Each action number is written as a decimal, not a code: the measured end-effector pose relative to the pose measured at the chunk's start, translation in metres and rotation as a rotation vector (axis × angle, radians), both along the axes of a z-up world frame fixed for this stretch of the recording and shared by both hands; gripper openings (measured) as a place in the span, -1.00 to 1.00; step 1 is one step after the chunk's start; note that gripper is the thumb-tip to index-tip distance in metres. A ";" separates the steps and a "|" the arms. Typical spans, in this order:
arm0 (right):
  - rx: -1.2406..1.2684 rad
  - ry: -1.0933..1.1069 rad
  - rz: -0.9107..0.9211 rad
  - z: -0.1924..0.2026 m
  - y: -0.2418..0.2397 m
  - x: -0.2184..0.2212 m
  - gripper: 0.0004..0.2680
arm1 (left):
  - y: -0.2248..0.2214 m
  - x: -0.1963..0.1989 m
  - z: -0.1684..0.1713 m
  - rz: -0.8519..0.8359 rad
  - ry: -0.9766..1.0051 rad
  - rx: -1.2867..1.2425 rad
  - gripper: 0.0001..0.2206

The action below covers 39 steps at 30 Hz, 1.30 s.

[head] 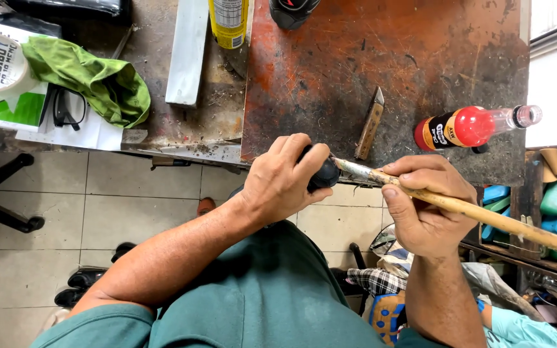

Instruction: Applying liquid to a shoe with a brush and inspecting it at a repair bench

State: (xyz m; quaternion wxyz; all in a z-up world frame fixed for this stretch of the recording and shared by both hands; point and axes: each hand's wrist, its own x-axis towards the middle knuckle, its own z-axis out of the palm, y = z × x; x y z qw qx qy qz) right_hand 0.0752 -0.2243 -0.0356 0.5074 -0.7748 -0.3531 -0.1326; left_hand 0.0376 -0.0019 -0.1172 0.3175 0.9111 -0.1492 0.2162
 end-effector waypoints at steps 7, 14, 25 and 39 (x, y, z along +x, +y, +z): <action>-0.088 0.014 0.085 0.024 0.014 0.014 -0.87 | -0.003 0.000 -0.023 -0.008 -0.038 -0.110 -0.12; -0.194 0.037 0.186 0.041 0.022 0.021 -0.87 | -0.001 0.000 -0.022 -0.020 -0.039 -0.149 -0.14; -0.129 0.034 0.172 0.029 0.018 0.022 -0.88 | -0.004 0.003 -0.029 -0.032 -0.108 -0.104 -0.11; -0.272 0.112 0.324 0.044 0.041 0.040 -0.89 | 0.004 0.012 0.007 0.010 0.611 -0.257 0.00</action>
